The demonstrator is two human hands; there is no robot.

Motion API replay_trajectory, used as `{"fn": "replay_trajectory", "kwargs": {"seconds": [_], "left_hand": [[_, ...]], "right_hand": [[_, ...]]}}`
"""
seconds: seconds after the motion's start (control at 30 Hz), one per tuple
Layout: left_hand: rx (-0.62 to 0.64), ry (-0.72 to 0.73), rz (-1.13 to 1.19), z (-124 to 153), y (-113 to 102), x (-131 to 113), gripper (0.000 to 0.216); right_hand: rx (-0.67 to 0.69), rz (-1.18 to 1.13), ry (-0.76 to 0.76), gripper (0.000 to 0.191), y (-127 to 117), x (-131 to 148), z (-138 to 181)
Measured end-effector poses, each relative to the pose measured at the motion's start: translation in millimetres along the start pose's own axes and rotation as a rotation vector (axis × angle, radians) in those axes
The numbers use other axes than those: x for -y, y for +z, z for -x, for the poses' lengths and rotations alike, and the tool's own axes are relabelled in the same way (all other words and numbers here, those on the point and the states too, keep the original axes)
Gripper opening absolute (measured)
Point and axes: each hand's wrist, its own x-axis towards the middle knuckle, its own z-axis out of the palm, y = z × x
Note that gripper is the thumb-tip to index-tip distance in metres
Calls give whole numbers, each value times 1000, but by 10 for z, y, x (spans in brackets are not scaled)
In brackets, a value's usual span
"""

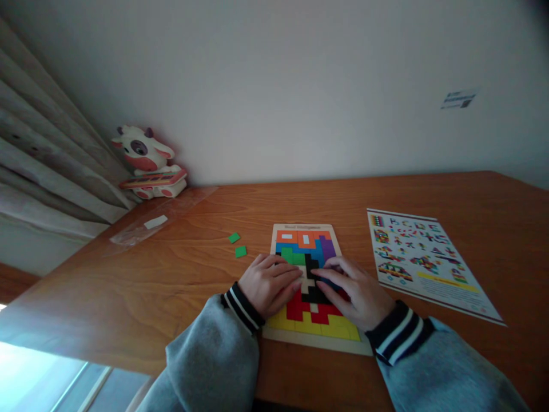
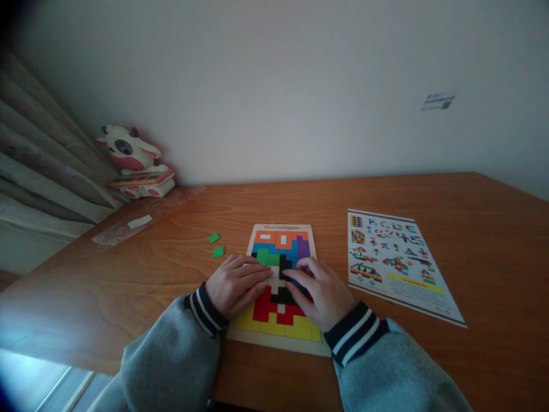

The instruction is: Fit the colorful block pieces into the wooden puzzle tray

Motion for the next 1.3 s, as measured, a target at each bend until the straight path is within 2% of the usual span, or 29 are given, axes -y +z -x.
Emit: {"fn": "replay_trajectory", "kwargs": {"seconds": [0.17,0.63,0.93,1.1,1.3], "left_hand": [[2,79,-65,134,-62,118,26],[-72,30,-120,139,-80,91,18],[-43,-76,-45,140,-22,121,25],[-26,-159,88,144,16,120,24],[-39,-256,201,144,57,109,20]], "right_hand": [[12,43,-34,30,2,3,9],[45,68,30,18,-33,146,-154],[78,46,179,9,150,253,-363],[55,-18,212,3,200,222,-359],[61,-46,238,5,192,220,-348]]}}
